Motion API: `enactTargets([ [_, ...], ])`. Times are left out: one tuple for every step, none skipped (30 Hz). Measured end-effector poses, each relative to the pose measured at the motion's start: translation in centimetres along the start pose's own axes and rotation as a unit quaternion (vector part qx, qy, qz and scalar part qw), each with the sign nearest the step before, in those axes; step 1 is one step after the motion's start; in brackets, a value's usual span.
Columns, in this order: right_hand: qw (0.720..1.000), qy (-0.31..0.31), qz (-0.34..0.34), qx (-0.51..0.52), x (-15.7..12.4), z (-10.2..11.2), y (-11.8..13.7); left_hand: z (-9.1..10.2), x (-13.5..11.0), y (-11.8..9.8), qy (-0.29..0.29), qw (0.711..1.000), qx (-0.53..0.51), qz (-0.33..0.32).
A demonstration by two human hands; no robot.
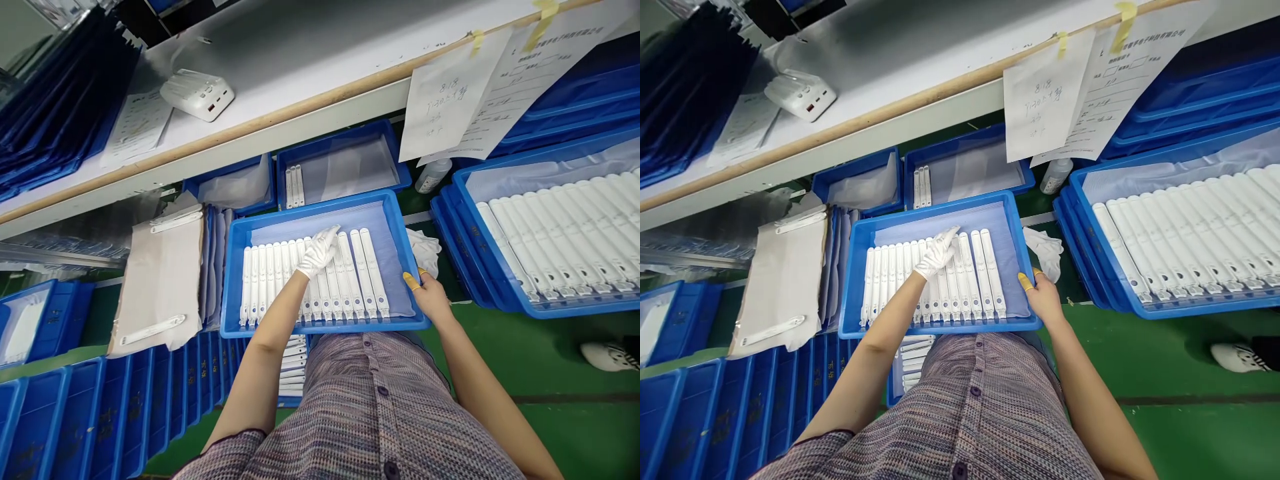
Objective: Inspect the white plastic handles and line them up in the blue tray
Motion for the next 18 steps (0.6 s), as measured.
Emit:
enactTargets([
  [1.0,0.003,0.003,0.002,0.0,0.0,0.0,-0.2,0.1,-0.3,0.004,1.0,-0.001,0.0],
  [1.0,0.006,0.007,0.003,0.1,-0.1,0.0,-0.3,0.2,-0.4,0.004,1.0,-0.001,0.003],
  [1.0,0.009,0.013,0.003,0.1,-0.1,-0.1,-0.3,0.3,-0.5,0.001,1.0,0.0,0.01],
  [1.0,0.01,0.018,0.003,0.1,-0.2,-0.1,-0.2,0.4,-0.7,-0.005,1.0,0.002,0.016],
  [1.0,0.011,0.024,0.004,0.2,-0.2,-0.2,-0.1,0.6,-1.0,-0.011,1.0,0.003,0.02],
  [1.0,0.011,0.028,0.004,0.3,-0.3,-0.3,-0.1,0.8,-1.4,-0.016,1.0,0.004,0.02],
  [0.999,0.01,0.031,0.005,0.4,-0.3,-0.3,-0.2,1.0,-2.0,-0.02,1.0,0.004,0.016],
  [0.999,0.01,0.033,0.005,0.4,-0.3,-0.4,-0.5,1.2,-2.7,-0.021,1.0,0.004,0.007],
  [0.999,0.01,0.035,0.005,0.5,-0.3,-0.5,-0.8,1.4,-3.5,-0.018,1.0,0.003,-0.004],
  [0.999,0.01,0.036,0.005,0.6,-0.3,-0.5,-1.3,1.5,-4.4,-0.009,1.0,0.0,-0.018],
  [0.999,0.011,0.038,0.004,0.6,-0.4,-0.5,-1.8,1.6,-5.4,0.005,0.999,-0.004,-0.031],
  [0.999,0.012,0.04,0.003,0.6,-0.4,-0.6,-2.2,1.6,-6.2,0.019,0.999,-0.008,-0.043],
  [0.999,0.014,0.043,0.001,0.5,-0.4,-0.6,-2.5,1.6,-7.0,0.031,0.998,-0.013,-0.051],
  [0.999,0.012,0.047,-0.002,0.4,-0.3,-0.6,-2.6,1.4,-7.7,0.039,0.998,-0.018,-0.056],
  [0.999,-0.002,0.054,-0.005,0.2,0.0,-0.5,-2.3,1.1,-8.2,0.041,0.997,-0.023,-0.056],
  [0.997,-0.026,0.067,-0.007,0.1,0.5,-0.3,-1.8,0.7,-8.6,0.037,0.997,-0.027,-0.055],
  [0.995,-0.062,0.083,-0.007,-0.1,1.2,0.0,-1.0,0.0,-8.7,0.029,0.998,-0.03,-0.051],
  [0.99,-0.1,0.102,-0.007,-0.1,2.0,0.5,0.0,-1.1,-8.7,0.019,0.998,-0.033,-0.047],
])
Point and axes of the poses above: each hand's wrist, its own x-axis towards the middle knuckle, its own z-axis out of the back of the hand, y = z × x, the point moved 5 cm from there along x, towards the middle knuckle, and after that the axes turned 6 degrees about z, right-handed, at the moved point
